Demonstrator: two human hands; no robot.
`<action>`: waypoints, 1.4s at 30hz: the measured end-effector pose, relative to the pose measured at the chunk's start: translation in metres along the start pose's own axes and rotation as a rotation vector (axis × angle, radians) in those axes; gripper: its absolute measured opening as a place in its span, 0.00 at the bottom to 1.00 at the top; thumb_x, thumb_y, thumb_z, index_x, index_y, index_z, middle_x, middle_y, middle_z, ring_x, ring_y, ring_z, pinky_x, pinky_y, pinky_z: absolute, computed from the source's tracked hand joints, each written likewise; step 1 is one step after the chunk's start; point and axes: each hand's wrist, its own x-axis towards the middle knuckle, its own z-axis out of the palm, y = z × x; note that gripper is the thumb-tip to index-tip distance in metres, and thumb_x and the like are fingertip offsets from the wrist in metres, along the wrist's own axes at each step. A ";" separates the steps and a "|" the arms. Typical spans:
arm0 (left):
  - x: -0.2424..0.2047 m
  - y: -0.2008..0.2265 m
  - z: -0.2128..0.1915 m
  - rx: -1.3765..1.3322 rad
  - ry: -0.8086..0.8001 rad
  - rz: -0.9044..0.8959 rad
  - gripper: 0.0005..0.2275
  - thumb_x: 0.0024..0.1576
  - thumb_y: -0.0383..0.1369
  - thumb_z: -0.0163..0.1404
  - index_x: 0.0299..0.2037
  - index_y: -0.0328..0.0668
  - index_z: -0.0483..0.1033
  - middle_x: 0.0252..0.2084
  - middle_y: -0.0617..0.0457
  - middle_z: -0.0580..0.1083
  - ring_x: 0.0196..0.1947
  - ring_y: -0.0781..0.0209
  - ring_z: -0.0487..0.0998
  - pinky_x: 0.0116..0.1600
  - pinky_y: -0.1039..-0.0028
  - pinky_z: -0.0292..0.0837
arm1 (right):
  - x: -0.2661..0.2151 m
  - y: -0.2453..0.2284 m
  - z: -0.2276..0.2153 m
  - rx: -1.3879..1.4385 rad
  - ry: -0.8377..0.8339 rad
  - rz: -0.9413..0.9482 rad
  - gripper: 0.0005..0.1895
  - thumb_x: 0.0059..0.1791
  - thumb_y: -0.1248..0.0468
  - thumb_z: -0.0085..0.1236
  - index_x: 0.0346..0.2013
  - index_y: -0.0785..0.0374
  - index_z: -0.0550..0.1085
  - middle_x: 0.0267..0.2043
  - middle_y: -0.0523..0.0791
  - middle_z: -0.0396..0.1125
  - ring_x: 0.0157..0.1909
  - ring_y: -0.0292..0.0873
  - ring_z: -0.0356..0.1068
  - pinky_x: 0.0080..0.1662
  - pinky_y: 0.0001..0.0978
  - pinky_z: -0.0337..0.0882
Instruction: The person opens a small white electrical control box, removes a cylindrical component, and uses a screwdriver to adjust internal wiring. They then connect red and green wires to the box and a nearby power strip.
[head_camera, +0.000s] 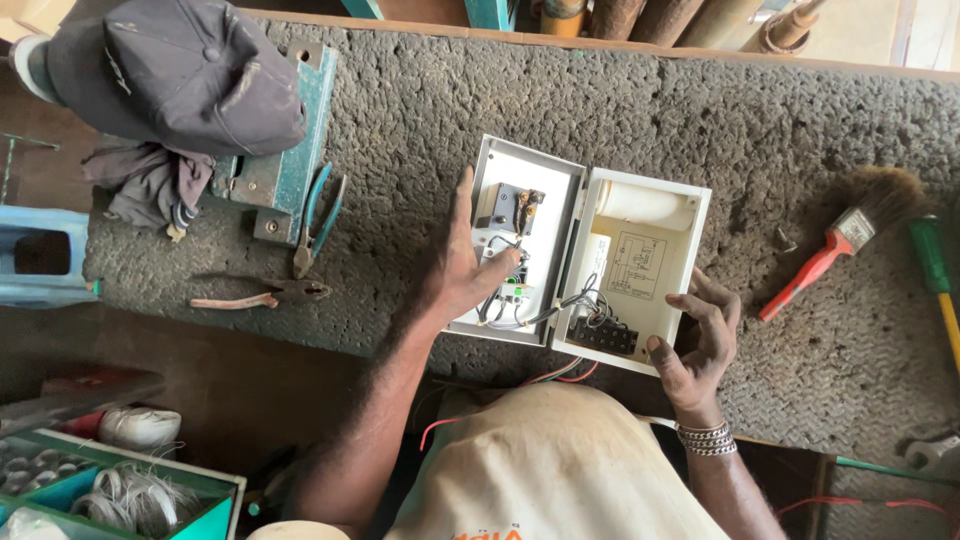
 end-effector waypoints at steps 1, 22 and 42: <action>0.000 0.000 0.001 0.010 0.019 0.037 0.50 0.51 0.38 0.60 0.76 0.31 0.34 0.74 0.26 0.55 0.71 0.38 0.65 0.72 0.54 0.62 | 0.000 0.000 0.000 -0.004 0.001 -0.001 0.29 0.45 0.45 0.62 0.49 0.64 0.74 0.65 0.55 0.64 0.67 0.49 0.60 0.70 0.46 0.62; -0.025 0.050 0.009 -0.392 -0.133 0.064 0.47 0.50 0.61 0.52 0.72 0.29 0.53 0.61 0.30 0.72 0.56 0.44 0.78 0.59 0.56 0.79 | 0.002 -0.006 0.000 -0.003 0.016 -0.003 0.29 0.44 0.47 0.62 0.50 0.65 0.74 0.64 0.56 0.64 0.66 0.50 0.62 0.68 0.46 0.64; -0.047 0.080 0.118 0.239 0.151 0.337 0.55 0.41 0.52 0.67 0.73 0.34 0.45 0.72 0.33 0.54 0.74 0.34 0.55 0.67 0.31 0.49 | -0.005 0.004 -0.004 0.139 -0.023 0.024 0.36 0.47 0.41 0.63 0.55 0.69 0.74 0.65 0.54 0.60 0.70 0.51 0.61 0.69 0.44 0.63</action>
